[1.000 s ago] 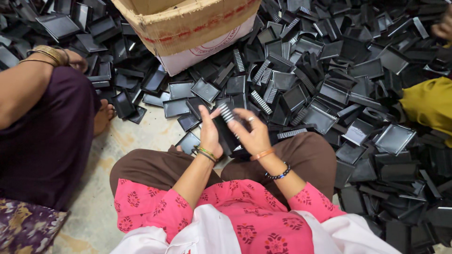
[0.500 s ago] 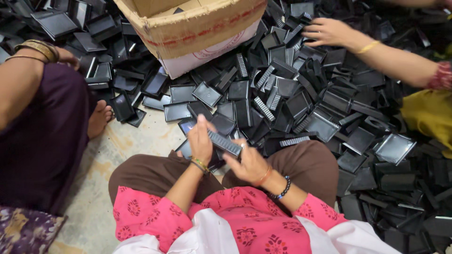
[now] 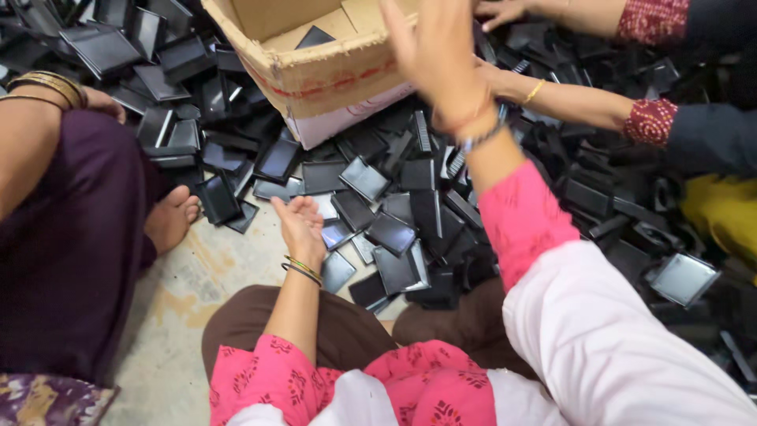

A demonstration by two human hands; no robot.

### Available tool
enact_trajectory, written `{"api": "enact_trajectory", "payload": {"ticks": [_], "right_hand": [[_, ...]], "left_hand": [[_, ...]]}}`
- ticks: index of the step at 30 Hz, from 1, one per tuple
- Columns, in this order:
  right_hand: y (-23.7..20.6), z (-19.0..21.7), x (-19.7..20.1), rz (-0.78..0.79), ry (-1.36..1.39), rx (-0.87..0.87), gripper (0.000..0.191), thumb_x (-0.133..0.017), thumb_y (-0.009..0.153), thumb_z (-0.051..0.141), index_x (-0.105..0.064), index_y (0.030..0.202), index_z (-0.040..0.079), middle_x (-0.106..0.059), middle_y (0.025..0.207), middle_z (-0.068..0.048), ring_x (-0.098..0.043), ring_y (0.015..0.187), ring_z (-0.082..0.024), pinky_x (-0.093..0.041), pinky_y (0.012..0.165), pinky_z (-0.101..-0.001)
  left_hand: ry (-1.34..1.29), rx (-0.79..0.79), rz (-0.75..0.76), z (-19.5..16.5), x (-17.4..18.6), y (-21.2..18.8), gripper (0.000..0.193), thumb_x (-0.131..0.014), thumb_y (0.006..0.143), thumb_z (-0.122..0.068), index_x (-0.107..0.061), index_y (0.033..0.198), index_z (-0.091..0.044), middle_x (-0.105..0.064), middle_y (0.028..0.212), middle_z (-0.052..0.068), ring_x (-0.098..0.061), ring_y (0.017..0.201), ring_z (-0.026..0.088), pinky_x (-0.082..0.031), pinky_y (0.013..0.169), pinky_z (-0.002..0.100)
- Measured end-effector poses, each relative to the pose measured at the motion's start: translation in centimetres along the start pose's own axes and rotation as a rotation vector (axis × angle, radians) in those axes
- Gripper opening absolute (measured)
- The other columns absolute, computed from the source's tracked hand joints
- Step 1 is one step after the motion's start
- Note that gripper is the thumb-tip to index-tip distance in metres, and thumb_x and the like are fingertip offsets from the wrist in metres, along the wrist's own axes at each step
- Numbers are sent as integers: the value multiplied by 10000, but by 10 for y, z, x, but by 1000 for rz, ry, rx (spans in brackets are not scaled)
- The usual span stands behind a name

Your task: The person sits on the floor among large piles of black plastic parts, picks up parts one at a time, aligns and stacks them, and places the stacked parts into a cardboard box in front of them. Other workers around them sort similar parts into the same box.

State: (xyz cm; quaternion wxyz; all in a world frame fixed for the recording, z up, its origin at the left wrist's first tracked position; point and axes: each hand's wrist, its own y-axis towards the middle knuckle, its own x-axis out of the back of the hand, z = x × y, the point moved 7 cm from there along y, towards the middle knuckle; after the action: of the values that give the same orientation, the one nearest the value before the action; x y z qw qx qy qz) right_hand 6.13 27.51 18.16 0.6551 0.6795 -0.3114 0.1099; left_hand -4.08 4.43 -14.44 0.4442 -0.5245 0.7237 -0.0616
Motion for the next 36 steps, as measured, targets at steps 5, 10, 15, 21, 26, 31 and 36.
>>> {"api": "enact_trajectory", "payload": {"ticks": [5,10,15,21,26,31,36], "right_hand": [[-168,32,-129,750,47,-2,178,-607,910,130,-655,1064,56,-644,1059,-154,-655,998,-337,-484,829,-478],[-212,27,-111,820,23,-67,106,-629,925,150,-675,1018,129,-696,936,-110,-668,925,-298,-415,950,-555],[-191,91,-29,613,715,-351,249,-745,848,160,-718,1062,36,-724,1023,-176,-703,957,-372,-555,851,-420],[-173,90,-117,584,815,-775,235,-725,923,235,-712,1036,29,-692,869,-143,-696,768,-337,-553,719,-412],[-162,144,-166,498,472,-56,391,-784,666,265,-677,966,39,-704,1055,-229,-670,932,-405,-521,772,-465],[-218,113,-148,624,464,-454,304,-726,874,125,-673,1168,69,-724,1104,-159,-697,1061,-377,-546,954,-434],[-253,84,-94,388,1489,-1335,550,-714,970,208,-558,1455,-2,-684,1189,-114,-625,1084,-237,-504,988,-373]], "left_hand": [[86,36,75,22,-9,15,558,-508,987,-625,-622,1048,-83,-662,952,50,-622,890,169,-493,739,309],[375,79,170,55,-13,9,473,-713,935,-433,-576,1178,-51,-681,1053,59,-635,968,172,-499,824,317],[709,-460,527,59,-50,-31,942,-879,911,-175,-189,1519,25,-454,1351,144,-454,1228,227,-420,969,411],[-206,-33,132,18,-10,17,720,-726,836,-53,-403,1476,-111,-632,1050,130,-627,938,256,-547,831,406],[-70,-123,-5,-16,26,37,502,-612,706,17,-571,1196,-84,-659,1024,49,-688,881,197,-590,717,361],[312,-50,1,7,17,35,199,-732,924,-215,-668,1029,-58,-657,907,40,-613,737,150,-491,631,291],[355,238,408,55,-40,-5,258,-715,945,-305,-699,1038,-64,-703,951,11,-660,817,114,-550,727,280]]}}
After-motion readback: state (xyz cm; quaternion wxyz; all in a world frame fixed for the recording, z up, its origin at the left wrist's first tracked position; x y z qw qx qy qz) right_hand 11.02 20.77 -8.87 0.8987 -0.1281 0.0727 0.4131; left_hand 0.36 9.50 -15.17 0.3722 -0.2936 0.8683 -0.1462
